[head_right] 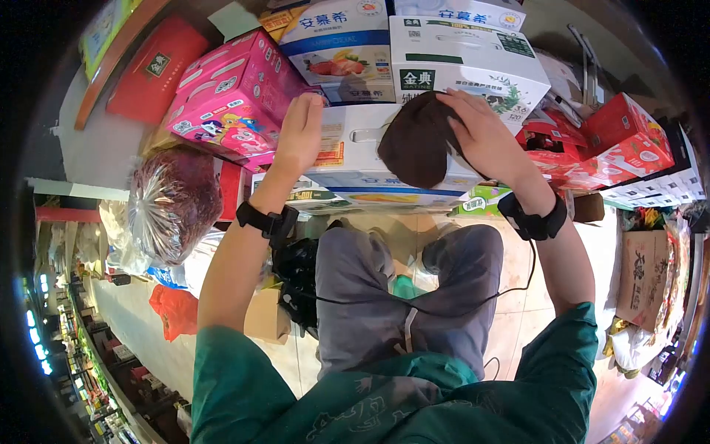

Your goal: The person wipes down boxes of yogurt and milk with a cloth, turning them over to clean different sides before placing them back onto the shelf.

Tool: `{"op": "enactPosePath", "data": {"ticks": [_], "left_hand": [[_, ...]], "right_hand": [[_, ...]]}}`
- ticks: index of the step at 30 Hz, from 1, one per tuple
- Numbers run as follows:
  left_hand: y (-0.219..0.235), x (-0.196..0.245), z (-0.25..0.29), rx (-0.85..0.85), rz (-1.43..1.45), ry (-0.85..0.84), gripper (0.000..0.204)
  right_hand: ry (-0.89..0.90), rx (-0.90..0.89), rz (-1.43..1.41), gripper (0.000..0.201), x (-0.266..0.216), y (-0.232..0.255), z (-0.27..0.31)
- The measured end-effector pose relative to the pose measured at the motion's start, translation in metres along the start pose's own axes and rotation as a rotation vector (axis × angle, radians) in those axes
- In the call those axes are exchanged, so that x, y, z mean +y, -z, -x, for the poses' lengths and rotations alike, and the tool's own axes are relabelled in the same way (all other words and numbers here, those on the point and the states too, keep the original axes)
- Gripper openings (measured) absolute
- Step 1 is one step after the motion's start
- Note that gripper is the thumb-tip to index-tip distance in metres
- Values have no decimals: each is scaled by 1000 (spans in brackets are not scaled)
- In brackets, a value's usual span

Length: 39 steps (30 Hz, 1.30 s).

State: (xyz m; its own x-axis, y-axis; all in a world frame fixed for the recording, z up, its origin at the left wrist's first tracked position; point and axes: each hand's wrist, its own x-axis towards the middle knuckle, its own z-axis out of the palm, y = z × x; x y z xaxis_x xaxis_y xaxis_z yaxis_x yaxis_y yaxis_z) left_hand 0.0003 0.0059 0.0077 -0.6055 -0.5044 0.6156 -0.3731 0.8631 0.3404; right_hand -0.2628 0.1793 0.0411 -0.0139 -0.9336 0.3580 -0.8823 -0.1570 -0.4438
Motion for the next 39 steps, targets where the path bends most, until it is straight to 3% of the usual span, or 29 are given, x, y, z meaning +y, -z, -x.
{"op": "enactPosePath", "data": {"ticks": [4, 8, 11, 14, 15, 18, 21, 26, 30, 33, 36, 39], "left_hand": [[0, 7, -7, -4, 94, 226, 19], [6, 17, -11, 70, 95, 140, 20], [16, 30, -7, 64, 64, 33, 21], [24, 42, -3, 40, 40, -12, 24], [27, 48, -2, 14, 7, -46, 30], [26, 81, -8, -3, 29, -128, 40], [3, 100, -12, -120, -101, -136, 54], [-5, 88, -3, -106, -201, -90, 44], [14, 54, 10, -31, -176, 139, 35], [15, 22, 25, 24, 528, 480, 35], [5, 20, 29, 119, 773, 572, 35], [5, 20, 27, 140, 1165, 863, 37]], "right_hand": [[104, 52, 89, 43, -17, -18, -9], [98, 73, 123, 45, -52, -48, -22], [68, 88, -168, 52, -69, -64, -32], [-58, 74, -680, 50, -67, -21, -37], [-39, 215, -373, 46, -58, -13, -32], [26, 358, 243, 39, -21, -14, -15], [-67, 239, 305, 35, -6, -32, 0], [-94, 237, 330, 34, -10, -36, -1], [-142, 208, 324, 34, -11, -37, -3], [-179, 165, 353, 34, -10, -37, -3], [-185, 134, 361, 34, -11, -37, -4], [-192, 121, 361, 34, -10, -36, -4]]}}
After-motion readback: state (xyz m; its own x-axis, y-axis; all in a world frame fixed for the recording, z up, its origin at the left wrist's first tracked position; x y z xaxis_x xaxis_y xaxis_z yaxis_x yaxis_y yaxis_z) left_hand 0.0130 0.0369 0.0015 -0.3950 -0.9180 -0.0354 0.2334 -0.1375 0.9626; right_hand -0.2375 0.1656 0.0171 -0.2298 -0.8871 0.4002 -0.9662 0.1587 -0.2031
